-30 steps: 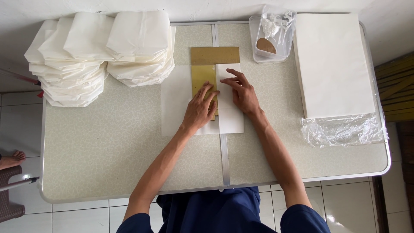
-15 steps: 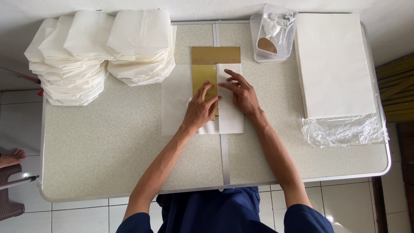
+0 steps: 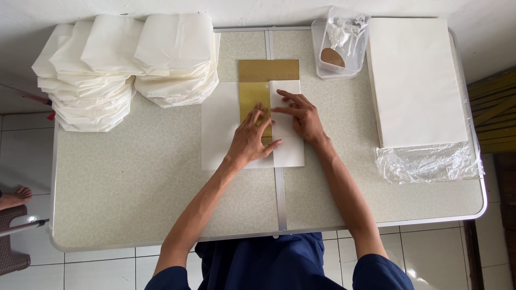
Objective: The person folds a white sheet of paper over a yellow template on a table, repeatedly pressing and smoothing the creases. They then fold the paper in half and continue to press the edges to form a neat packet.
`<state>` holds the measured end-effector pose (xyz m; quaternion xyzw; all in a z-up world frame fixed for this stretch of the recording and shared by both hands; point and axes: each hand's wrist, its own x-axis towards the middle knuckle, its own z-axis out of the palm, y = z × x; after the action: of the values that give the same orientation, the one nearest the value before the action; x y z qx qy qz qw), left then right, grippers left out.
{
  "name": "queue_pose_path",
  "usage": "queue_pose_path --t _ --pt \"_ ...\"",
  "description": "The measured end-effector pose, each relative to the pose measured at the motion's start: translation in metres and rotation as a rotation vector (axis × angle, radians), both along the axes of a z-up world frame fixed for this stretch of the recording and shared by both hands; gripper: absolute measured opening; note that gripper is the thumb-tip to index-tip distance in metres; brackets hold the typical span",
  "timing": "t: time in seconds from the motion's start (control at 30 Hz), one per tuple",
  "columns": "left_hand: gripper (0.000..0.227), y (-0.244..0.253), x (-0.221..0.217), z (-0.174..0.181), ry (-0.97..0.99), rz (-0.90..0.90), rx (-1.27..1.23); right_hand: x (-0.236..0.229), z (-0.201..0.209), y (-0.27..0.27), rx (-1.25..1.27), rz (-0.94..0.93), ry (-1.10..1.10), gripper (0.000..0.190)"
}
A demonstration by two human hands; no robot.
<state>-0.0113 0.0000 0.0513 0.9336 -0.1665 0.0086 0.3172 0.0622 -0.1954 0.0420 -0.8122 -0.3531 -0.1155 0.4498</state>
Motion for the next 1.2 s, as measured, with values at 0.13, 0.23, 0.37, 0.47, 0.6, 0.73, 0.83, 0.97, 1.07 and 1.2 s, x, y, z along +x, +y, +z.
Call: queue_pose_path --t 0.13,0.23,0.37,0.47,0.6,0.73,0.83,0.97,1.07,1.2 --pt "0.031 0.012 0.005 -0.017 0.014 -0.037 0.02 0.003 -0.003 -0.003 0.137 -0.022 0.12 0.047" --pt "0.028 0.02 0.007 -0.022 -0.015 -0.09 -0.046 0.006 -0.011 -0.006 0.24 -0.055 0.141 0.04" --pt "0.035 0.018 0.013 -0.031 -0.081 -0.074 0.014 0.01 -0.009 -0.006 0.254 -0.115 0.082 0.041" --pt "0.033 0.018 0.017 -0.046 -0.168 -0.055 0.048 0.021 -0.005 -0.014 0.241 -0.168 0.023 0.042" --pt "0.027 0.015 0.022 -0.056 -0.208 -0.028 0.068 0.051 0.002 -0.035 0.162 -0.281 -0.065 0.043" --pt "0.028 0.015 0.023 -0.051 -0.191 -0.03 0.069 0.096 0.023 -0.062 0.002 -0.415 -0.211 0.036" --pt "0.022 0.018 0.022 -0.041 -0.292 -0.088 -0.05 0.134 0.006 -0.089 -0.449 -0.692 -0.217 0.029" --pt "0.021 0.016 0.02 -0.04 -0.269 -0.075 -0.054 0.16 -0.009 -0.105 -0.604 -0.768 -0.048 0.032" --pt "0.02 0.017 0.02 -0.038 -0.281 -0.073 -0.054 0.163 -0.003 -0.1 -0.57 -0.773 0.102 0.044" --pt "0.022 0.017 0.02 -0.037 -0.248 -0.076 -0.047 0.159 0.006 -0.095 -0.501 -0.675 0.124 0.057"
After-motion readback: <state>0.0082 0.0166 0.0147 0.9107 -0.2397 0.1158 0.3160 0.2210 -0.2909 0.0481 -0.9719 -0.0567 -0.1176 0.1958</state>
